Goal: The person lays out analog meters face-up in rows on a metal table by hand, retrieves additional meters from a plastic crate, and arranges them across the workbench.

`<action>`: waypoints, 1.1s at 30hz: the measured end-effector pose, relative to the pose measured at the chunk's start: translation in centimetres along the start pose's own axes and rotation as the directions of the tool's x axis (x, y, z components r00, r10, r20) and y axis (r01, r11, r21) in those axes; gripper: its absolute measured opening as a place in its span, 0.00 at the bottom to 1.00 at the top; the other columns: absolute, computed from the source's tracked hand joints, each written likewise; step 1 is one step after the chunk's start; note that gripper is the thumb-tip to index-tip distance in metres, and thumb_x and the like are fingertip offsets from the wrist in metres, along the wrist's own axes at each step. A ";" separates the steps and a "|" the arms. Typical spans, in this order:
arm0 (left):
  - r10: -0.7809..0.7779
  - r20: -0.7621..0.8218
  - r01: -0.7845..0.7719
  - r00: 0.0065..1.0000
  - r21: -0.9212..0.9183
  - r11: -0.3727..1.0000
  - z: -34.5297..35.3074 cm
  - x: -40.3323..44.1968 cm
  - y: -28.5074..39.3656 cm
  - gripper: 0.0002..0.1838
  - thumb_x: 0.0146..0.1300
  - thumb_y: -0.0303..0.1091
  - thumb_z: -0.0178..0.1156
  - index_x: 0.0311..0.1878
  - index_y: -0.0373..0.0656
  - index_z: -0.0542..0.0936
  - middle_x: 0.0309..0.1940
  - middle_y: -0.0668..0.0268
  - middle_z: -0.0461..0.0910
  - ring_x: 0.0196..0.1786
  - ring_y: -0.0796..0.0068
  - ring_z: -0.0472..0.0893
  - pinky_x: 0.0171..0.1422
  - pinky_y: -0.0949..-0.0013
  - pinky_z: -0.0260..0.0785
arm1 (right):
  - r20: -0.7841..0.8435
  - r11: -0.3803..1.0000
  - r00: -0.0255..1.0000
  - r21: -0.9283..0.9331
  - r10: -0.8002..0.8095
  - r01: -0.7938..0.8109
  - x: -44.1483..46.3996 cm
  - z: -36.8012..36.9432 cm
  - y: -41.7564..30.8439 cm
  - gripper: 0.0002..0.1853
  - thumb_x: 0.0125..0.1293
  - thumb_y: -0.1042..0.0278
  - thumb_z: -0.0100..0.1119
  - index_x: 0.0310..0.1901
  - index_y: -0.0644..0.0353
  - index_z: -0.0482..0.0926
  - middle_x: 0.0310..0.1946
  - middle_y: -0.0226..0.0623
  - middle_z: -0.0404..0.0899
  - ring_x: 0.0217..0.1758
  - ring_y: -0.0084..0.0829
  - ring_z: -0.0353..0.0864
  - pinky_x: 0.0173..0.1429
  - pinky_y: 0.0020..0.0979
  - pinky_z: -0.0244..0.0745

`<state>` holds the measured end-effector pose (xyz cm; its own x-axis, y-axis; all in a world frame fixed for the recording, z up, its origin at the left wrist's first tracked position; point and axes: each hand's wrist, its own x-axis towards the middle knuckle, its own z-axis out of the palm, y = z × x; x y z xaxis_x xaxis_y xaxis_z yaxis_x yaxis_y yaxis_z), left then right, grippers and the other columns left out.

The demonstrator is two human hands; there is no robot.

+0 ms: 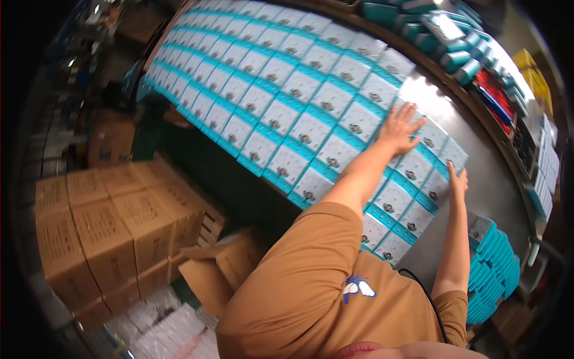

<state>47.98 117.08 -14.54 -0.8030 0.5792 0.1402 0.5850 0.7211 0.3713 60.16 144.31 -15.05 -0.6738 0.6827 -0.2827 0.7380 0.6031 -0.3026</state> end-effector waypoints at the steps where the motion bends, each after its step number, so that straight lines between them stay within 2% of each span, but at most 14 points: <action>1: 0.005 -0.013 -0.005 1.000 -0.003 1.000 0.0 -0.1 0.0 0.36 0.68 0.58 0.52 0.79 0.69 0.60 0.83 0.57 0.45 0.85 0.56 0.44 0.84 0.43 0.31 | 0.091 0.989 0.985 0.016 -0.149 0.149 1.4 0.6 2.0 0.50 0.61 0.26 0.59 0.70 0.66 0.67 0.65 0.61 0.73 0.72 0.54 0.69 0.73 0.47 0.64; 4: 0.035 -0.032 -0.036 0.999 -0.015 0.999 -0.4 -0.1 -0.1 0.36 0.68 0.56 0.54 0.79 0.67 0.61 0.82 0.55 0.50 0.84 0.55 0.47 0.84 0.43 0.35 | -0.185 0.853 0.932 0.378 -0.312 0.361 -2.4 -2.0 3.4 0.45 0.63 0.44 0.69 0.72 0.68 0.64 0.69 0.60 0.69 0.73 0.53 0.68 0.75 0.45 0.62; 7: 0.037 0.010 -0.038 0.999 0.035 0.999 -1.0 0.1 0.2 0.36 0.68 0.55 0.55 0.79 0.69 0.61 0.82 0.59 0.49 0.84 0.56 0.48 0.84 0.43 0.36 | -0.325 0.823 0.842 0.242 -0.430 0.514 -7.9 -11.4 4.4 0.32 0.66 0.56 0.66 0.68 0.61 0.72 0.64 0.47 0.76 0.69 0.47 0.72 0.73 0.41 0.65; 9: 0.012 0.065 -0.016 0.998 0.053 0.998 -0.6 0.7 -0.4 0.35 0.68 0.55 0.56 0.78 0.69 0.62 0.83 0.62 0.49 0.84 0.58 0.47 0.84 0.44 0.36 | -0.377 0.825 0.864 0.327 -0.333 0.461 -8.6 -15.4 8.5 0.28 0.67 0.57 0.65 0.64 0.62 0.75 0.61 0.46 0.78 0.67 0.43 0.75 0.68 0.39 0.69; 12: -0.066 -0.060 0.061 0.996 -0.087 0.994 -0.1 2.6 0.8 0.33 0.67 0.50 0.60 0.73 0.50 0.68 0.76 0.55 0.63 0.79 0.55 0.58 0.80 0.44 0.47 | -0.516 0.821 0.852 0.449 -0.084 0.353 -8.3 -19.2 16.6 0.21 0.67 0.60 0.64 0.57 0.62 0.80 0.53 0.43 0.83 0.59 0.38 0.82 0.61 0.36 0.74; 14: 0.039 -0.212 -0.067 0.976 -0.129 0.989 -0.7 4.4 5.5 0.29 0.65 0.44 0.64 0.67 0.42 0.73 0.67 0.52 0.74 0.71 0.54 0.70 0.73 0.50 0.61 | -0.595 0.820 0.802 0.482 0.051 0.307 -7.7 -20.8 21.4 0.18 0.68 0.62 0.64 0.54 0.63 0.81 0.50 0.42 0.85 0.56 0.37 0.83 0.59 0.36 0.76; 15: 0.091 -0.114 -0.118 0.989 -0.266 0.957 -0.2 5.3 8.5 0.28 0.65 0.43 0.64 0.66 0.42 0.74 0.64 0.51 0.76 0.68 0.54 0.73 0.70 0.52 0.64 | -0.627 0.818 0.772 0.496 0.105 0.292 -7.6 -21.4 23.0 0.16 0.68 0.63 0.64 0.53 0.63 0.82 0.49 0.42 0.85 0.55 0.37 0.84 0.59 0.36 0.76; 18: 0.267 0.179 -0.119 0.947 -0.578 0.808 1.7 6.9 17.2 0.25 0.64 0.41 0.67 0.61 0.39 0.77 0.51 0.52 0.84 0.55 0.54 0.83 0.60 0.58 0.74 | -0.630 0.898 0.769 0.396 0.113 0.193 -7.0 -20.7 26.5 0.19 0.69 0.58 0.63 0.53 0.65 0.81 0.50 0.45 0.85 0.55 0.41 0.83 0.60 0.40 0.77; 21: 0.470 0.371 -0.237 0.801 -0.524 0.818 5.4 5.0 25.5 0.43 0.56 0.45 0.73 0.72 0.41 0.66 0.62 0.50 0.78 0.65 0.51 0.75 0.71 0.55 0.67 | -0.508 0.997 0.861 0.079 0.041 -0.002 -6.6 -17.4 27.5 0.37 0.73 0.42 0.52 0.71 0.67 0.67 0.74 0.55 0.63 0.78 0.51 0.60 0.78 0.49 0.55; 23: 0.509 0.345 -0.290 0.789 -0.522 0.802 7.6 3.5 30.3 0.57 0.50 0.42 0.78 0.79 0.43 0.53 0.68 0.47 0.72 0.69 0.49 0.73 0.73 0.55 0.66 | -0.401 0.992 0.910 0.098 0.107 -0.074 -7.1 -15.9 25.8 0.42 0.74 0.37 0.46 0.75 0.66 0.57 0.78 0.55 0.51 0.82 0.51 0.46 0.81 0.53 0.42; 24: 0.535 0.232 -0.347 0.812 -0.545 0.763 8.6 2.9 32.4 0.57 0.47 0.41 0.79 0.77 0.42 0.55 0.66 0.46 0.73 0.68 0.48 0.74 0.72 0.54 0.67 | -0.343 0.989 0.930 0.101 0.136 -0.108 -7.6 -15.3 25.3 0.45 0.74 0.35 0.43 0.78 0.66 0.53 0.81 0.55 0.44 0.85 0.52 0.40 0.83 0.55 0.35; 28: 0.389 0.333 -0.057 0.859 -0.692 0.720 10.7 2.2 36.4 0.53 0.43 0.40 0.79 0.71 0.40 0.60 0.61 0.46 0.75 0.66 0.47 0.75 0.70 0.54 0.68 | -0.405 0.996 0.911 0.008 0.082 -0.086 -7.7 -13.6 25.3 0.46 0.74 0.33 0.40 0.79 0.64 0.48 0.82 0.56 0.39 0.86 0.51 0.33 0.83 0.56 0.28; 31: 0.352 0.169 -0.126 0.921 -0.725 0.677 8.7 3.9 34.3 0.50 0.40 0.39 0.78 0.67 0.38 0.63 0.58 0.47 0.76 0.63 0.48 0.76 0.68 0.54 0.69 | -0.281 0.994 0.953 0.037 0.112 -0.105 -8.2 -15.5 24.7 0.58 0.62 0.27 0.57 0.79 0.65 0.47 0.82 0.56 0.34 0.86 0.51 0.27 0.83 0.56 0.27; 33: 0.326 0.004 -0.212 0.945 -0.755 0.621 4.9 6.5 31.0 0.48 0.38 0.38 0.76 0.66 0.37 0.66 0.55 0.48 0.76 0.61 0.47 0.76 0.67 0.54 0.70 | -0.309 0.969 0.946 -0.183 0.102 -0.165 -9.0 -15.9 23.0 0.60 0.56 0.30 0.66 0.78 0.66 0.50 0.81 0.54 0.41 0.85 0.53 0.34 0.83 0.55 0.32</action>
<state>61.46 145.01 -6.66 -0.5676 0.7842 0.2505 0.4469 0.0380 0.8938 83.74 158.61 -5.00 -0.5505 0.8347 -0.0173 0.8329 0.5476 -0.0803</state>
